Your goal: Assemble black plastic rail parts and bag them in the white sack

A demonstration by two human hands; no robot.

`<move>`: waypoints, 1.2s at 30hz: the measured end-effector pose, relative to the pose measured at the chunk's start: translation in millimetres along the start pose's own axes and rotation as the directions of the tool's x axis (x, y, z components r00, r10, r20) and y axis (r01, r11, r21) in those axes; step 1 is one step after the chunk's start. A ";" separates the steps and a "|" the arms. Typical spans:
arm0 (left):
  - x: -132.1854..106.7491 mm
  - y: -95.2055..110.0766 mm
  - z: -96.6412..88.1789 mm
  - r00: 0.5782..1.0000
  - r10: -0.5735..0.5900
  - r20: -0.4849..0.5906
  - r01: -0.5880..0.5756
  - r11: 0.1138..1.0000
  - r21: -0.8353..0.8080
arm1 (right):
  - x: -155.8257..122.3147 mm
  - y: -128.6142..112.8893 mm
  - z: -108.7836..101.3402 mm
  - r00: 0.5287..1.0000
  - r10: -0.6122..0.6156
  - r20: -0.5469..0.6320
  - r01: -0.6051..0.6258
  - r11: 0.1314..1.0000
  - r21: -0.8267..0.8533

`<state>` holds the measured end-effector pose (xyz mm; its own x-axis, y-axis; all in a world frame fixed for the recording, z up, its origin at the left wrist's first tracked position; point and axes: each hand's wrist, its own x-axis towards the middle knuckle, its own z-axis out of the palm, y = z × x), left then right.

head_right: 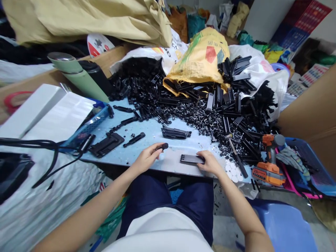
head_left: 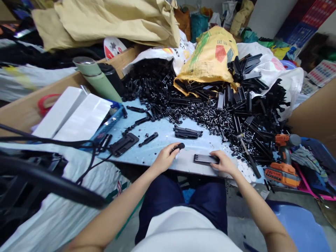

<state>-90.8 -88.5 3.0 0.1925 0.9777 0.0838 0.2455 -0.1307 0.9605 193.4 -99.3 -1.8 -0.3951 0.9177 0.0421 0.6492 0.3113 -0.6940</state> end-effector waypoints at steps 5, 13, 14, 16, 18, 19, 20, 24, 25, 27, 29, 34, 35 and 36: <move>-13.9 5.0 32.2 0.993 -0.118 0.030 0.122 0.973 -0.196 | 25.3 -31.4 33.1 0.999 -0.035 0.001 0.034 0.989 0.143; -26.9 13.4 42.9 0.995 -0.011 -0.098 -0.002 0.991 -0.135 | 37.8 -56.4 53.7 0.981 0.131 0.143 -0.194 0.607 0.770; -28.2 13.8 41.3 0.993 0.038 -0.114 -0.046 0.997 -0.069 | 36.9 -55.8 49.0 0.990 0.085 0.115 -0.143 0.652 0.745; -31.1 14.9 40.0 0.984 0.126 -0.125 -0.120 0.991 0.057 | 35.6 -54.2 38.6 0.998 -0.021 0.067 -0.028 0.758 0.652; -33.7 16.5 43.1 0.974 0.184 -0.131 -0.165 0.975 0.148 | 35.0 -53.7 30.9 0.993 -0.113 0.034 0.076 0.837 0.542; -34.7 17.4 46.6 0.966 0.208 -0.151 -0.180 0.967 0.177 | 34.9 -54.5 29.4 0.990 -0.142 0.014 0.116 0.857 0.502; -35.3 18.4 51.3 0.954 0.232 -0.189 -0.194 0.960 0.200 | 34.7 -56.1 29.9 0.988 -0.156 -0.014 0.144 0.867 0.477; -34.0 22.2 71.6 0.840 0.335 -0.428 -0.243 0.936 0.255 | 31.3 -68.8 46.9 0.976 -0.098 -0.195 0.181 0.864 0.470; -33.0 23.0 73.9 0.811 0.358 -0.464 -0.258 0.929 0.265 | 29.8 -72.2 52.6 0.969 -0.077 -0.235 0.183 0.864 0.470; -30.6 24.2 72.6 0.793 0.383 -0.474 -0.278 0.920 0.278 | 26.9 -77.4 62.3 0.957 -0.044 -0.285 0.178 0.867 0.466; -27.7 25.1 65.4 0.819 0.390 -0.420 -0.290 0.914 0.283 | 24.9 -79.8 68.6 0.948 -0.017 -0.318 0.169 0.873 0.457; -20.9 23.6 53.2 0.842 0.457 -0.288 -0.393 0.884 0.253 | 24.3 -81.3 76.0 0.915 -0.042 -0.400 0.205 0.905 0.374; -20.1 21.5 55.0 0.835 0.448 -0.318 -0.383 0.890 0.248 | 24.9 -82.1 77.5 0.912 -0.052 -0.407 0.204 0.917 0.341; -19.5 18.4 57.9 0.834 0.419 -0.359 -0.351 0.905 0.240 | 26.0 -82.9 78.6 0.914 -0.058 -0.401 0.194 0.932 0.306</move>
<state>-35.0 -119.4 3.7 -0.0775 0.8200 0.5671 0.3825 -0.5008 0.7764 78.3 -120.7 0.4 -0.1381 0.9198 0.3673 0.3296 0.3924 -0.8587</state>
